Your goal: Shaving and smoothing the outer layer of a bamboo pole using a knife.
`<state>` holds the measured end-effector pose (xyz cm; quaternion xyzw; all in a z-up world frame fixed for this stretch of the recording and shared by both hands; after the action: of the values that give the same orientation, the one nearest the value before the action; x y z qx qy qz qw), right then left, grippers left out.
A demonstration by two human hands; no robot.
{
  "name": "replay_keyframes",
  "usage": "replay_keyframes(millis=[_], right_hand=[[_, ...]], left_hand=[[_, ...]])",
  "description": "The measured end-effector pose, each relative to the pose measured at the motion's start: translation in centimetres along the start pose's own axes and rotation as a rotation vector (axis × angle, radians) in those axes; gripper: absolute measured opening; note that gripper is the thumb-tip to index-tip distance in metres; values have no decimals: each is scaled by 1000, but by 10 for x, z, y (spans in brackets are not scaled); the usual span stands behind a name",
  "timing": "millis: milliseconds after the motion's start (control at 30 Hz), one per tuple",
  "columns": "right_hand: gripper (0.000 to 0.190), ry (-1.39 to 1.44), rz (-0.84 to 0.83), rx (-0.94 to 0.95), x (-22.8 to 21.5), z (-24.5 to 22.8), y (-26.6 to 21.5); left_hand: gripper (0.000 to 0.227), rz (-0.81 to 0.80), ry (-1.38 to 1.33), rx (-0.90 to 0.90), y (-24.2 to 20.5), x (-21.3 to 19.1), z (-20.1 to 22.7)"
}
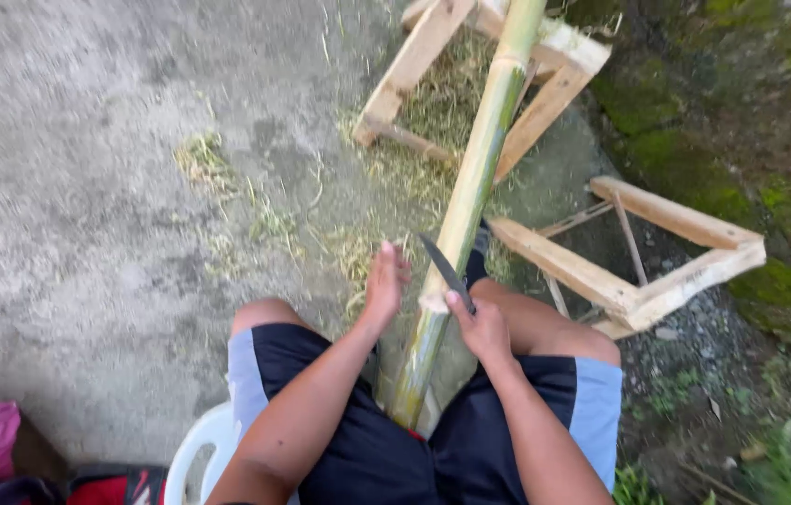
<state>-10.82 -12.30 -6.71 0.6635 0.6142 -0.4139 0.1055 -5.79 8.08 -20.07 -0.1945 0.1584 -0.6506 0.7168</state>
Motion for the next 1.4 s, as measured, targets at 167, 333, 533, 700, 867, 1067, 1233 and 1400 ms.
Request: replay_keyframes(millis=[167,333,533,700,867,1067,1233,1400], right_hand=[[60,116,-22,-5,4,-2,4],[62,49,-1,50,-2,11,6],[64,53,-2,45,1,17,9],[64,49,-31,32,7,18,10],[60,185,-35,-48,10,8,14],[64,35,-17,62,-3,5,-3],[68,-115,-30,-32,-6,-2,-4],[73,-172,-48,-75,-5,-6,-11]], left_hand=[[81,-219,129,-153,-1,23,-30],[84,-239,145,-161,-10,25,-14],[63,-211,90,-153,-3,26,-19],[45,-170,296,-8,-11,18,6],[34,-186,165,53,-3,26,-9],[66,-167,230,-170,-13,9,-3],[59,-125,-21,-38,4,12,-15],[59,97,54,-115,-15,-37,38]])
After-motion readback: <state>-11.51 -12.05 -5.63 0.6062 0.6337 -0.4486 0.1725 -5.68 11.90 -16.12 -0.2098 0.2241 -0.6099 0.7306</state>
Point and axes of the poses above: each hand's wrist, its own y-axis towards the middle knuckle, its own x-axis out of the palm, z = x × y, the point moved 10 cm from there along y, towards the middle knuckle, and after that the axes turned 13 degrees about y, right-handed, at the moved point
